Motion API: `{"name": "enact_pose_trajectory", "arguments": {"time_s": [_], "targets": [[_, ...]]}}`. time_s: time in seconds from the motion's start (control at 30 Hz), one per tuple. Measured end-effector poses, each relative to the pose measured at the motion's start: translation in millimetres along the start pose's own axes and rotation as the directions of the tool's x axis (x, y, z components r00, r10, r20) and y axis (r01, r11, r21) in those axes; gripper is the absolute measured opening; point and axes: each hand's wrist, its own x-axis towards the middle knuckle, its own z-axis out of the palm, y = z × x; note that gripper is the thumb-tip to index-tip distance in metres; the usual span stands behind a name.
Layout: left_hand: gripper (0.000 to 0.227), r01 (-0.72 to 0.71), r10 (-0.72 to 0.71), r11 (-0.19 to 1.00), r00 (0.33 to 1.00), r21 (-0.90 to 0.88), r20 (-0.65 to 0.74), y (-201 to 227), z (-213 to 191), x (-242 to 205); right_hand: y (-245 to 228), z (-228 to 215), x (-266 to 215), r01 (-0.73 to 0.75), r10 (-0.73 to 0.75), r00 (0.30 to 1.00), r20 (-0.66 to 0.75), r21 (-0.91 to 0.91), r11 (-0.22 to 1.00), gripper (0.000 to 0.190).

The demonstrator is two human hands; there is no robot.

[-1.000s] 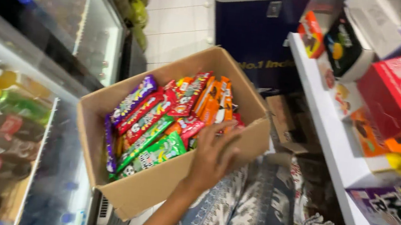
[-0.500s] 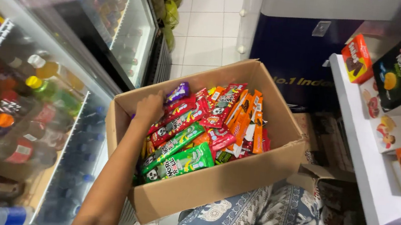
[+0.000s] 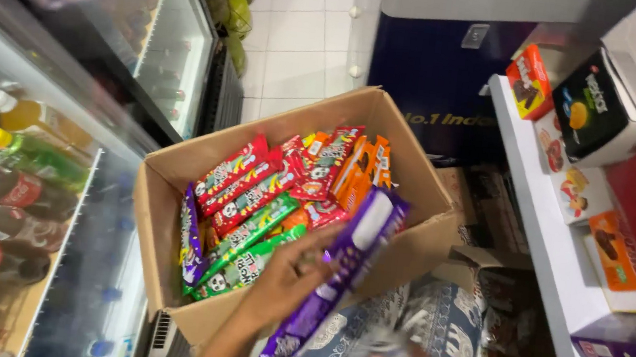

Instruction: Taking various snack packets from a cardboard box and arranging them onto a grocery store shelf.

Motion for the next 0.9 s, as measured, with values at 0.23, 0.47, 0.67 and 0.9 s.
{"name": "enact_pose_trajectory", "arguments": {"time_s": [0.23, 0.47, 0.67, 0.9], "targets": [[0.047, 0.508, -0.344, 0.695, 0.856, -0.509, 0.386, -104, 72, -58, -135, -49, 199, 0.038, -0.067, 0.994, -0.091, -0.287, 0.957, 0.059], [0.052, 0.413, -0.271, 0.471, 0.909, -0.779, 0.318, -58, 95, -40, -146, -24, 153, 0.105, -0.119, 0.988, -0.101, -0.136, 0.985, 0.056], [0.067, 0.41, -0.117, 0.4, 0.91, -0.82, 0.398, -66, 85, -39, -136, -21, 115, 0.46, -0.443, 0.87, 0.216, -0.032, 0.888, 0.041], [0.067, 0.598, -0.189, 0.362, 0.798, -0.715, 0.572, -64, 104, -58, -122, -63, 199, 0.042, -0.144, 0.952, -0.27, -0.352, 0.935, 0.053]]}}
